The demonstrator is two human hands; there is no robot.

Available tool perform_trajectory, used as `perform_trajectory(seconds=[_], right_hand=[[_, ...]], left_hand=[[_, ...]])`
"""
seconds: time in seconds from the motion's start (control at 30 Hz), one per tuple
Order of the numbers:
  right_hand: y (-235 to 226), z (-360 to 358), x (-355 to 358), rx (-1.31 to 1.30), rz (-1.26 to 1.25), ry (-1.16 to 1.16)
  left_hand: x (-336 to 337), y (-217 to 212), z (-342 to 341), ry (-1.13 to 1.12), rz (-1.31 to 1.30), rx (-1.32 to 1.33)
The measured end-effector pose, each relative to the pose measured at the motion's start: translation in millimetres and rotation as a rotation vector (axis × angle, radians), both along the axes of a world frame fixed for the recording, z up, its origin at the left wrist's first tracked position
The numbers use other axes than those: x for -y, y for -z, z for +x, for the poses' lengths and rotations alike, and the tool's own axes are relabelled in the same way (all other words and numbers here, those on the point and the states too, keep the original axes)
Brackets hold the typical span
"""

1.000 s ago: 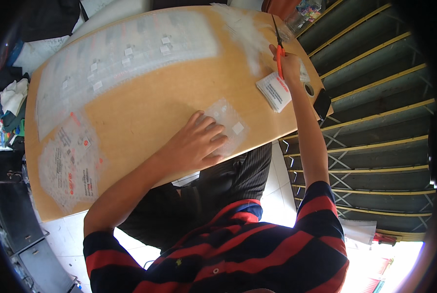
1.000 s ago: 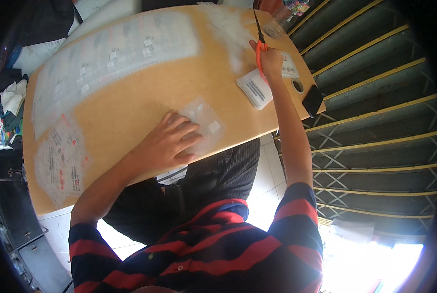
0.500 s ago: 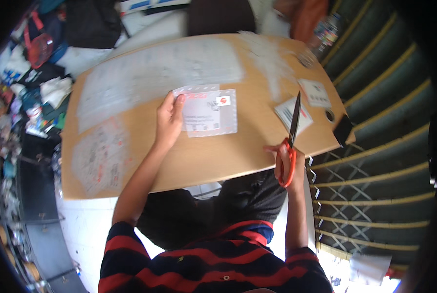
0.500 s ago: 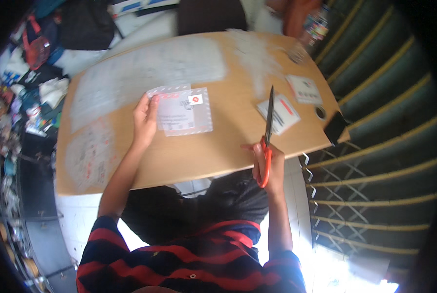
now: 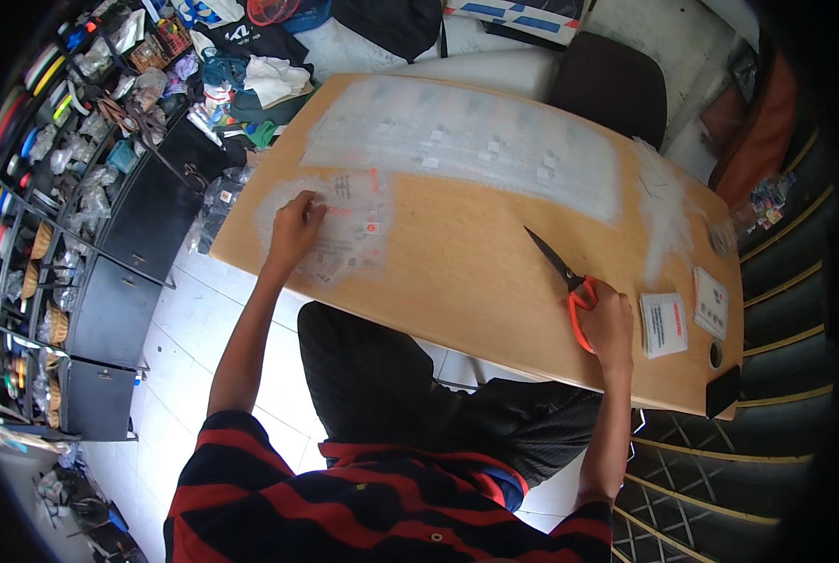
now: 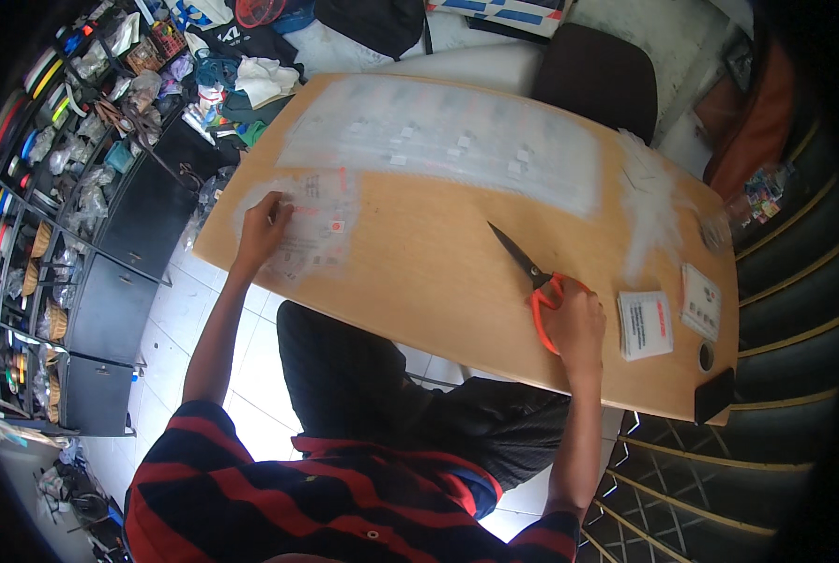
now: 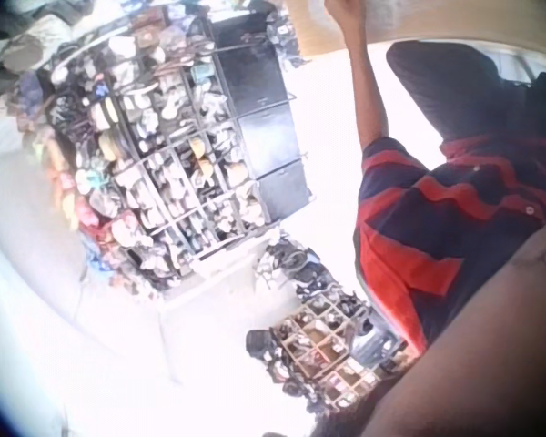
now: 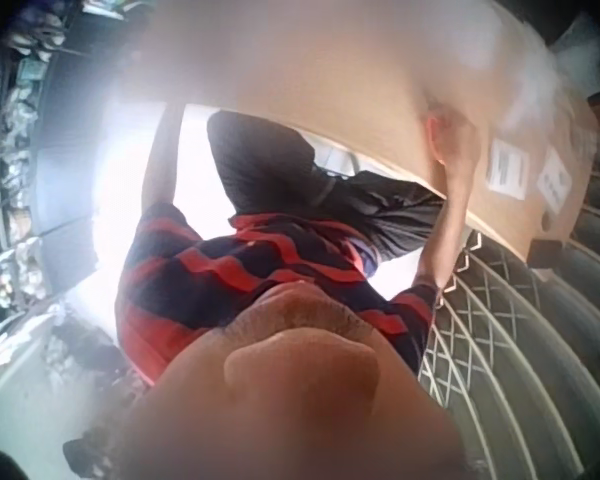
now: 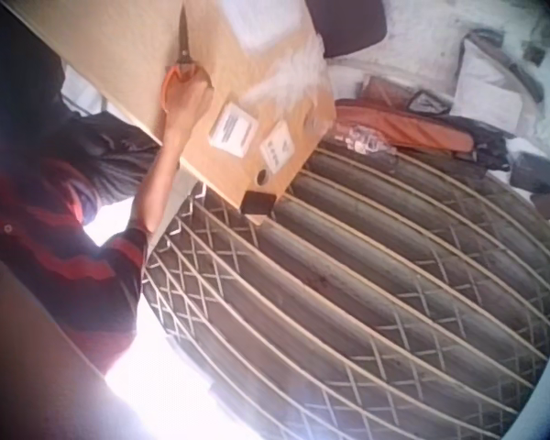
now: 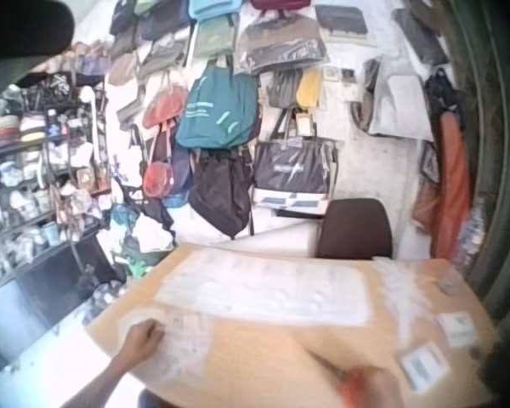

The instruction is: The person uses red-handled scissors to cut a large sheet of translucent paper with printed text and graphics into smaller rectangular pieces. After cutting, the person arranges the cut pieces on the table, stacking them into neat piles.

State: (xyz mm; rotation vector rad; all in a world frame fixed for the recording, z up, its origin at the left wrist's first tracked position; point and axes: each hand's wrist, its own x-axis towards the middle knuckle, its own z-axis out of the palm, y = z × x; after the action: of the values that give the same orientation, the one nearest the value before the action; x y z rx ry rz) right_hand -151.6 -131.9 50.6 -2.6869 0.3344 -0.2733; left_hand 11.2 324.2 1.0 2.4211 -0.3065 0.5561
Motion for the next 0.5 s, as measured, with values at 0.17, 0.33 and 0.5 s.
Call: perform_trajectory(seconds=[0.17, 0.33, 0.5], right_hand=[[9, 20, 35, 0.032, -0.134, -0.041], [18, 31, 75, 0.136, -0.274, -0.072], [22, 30, 69, 0.161, -0.276, -0.083]], left_hand=[[-32, 13, 6, -0.121, 0.14, -0.075], [-10, 1, 2, -0.195, 0.333, -0.037], [-14, 21, 0, -0.093, 0.379, -0.009]])
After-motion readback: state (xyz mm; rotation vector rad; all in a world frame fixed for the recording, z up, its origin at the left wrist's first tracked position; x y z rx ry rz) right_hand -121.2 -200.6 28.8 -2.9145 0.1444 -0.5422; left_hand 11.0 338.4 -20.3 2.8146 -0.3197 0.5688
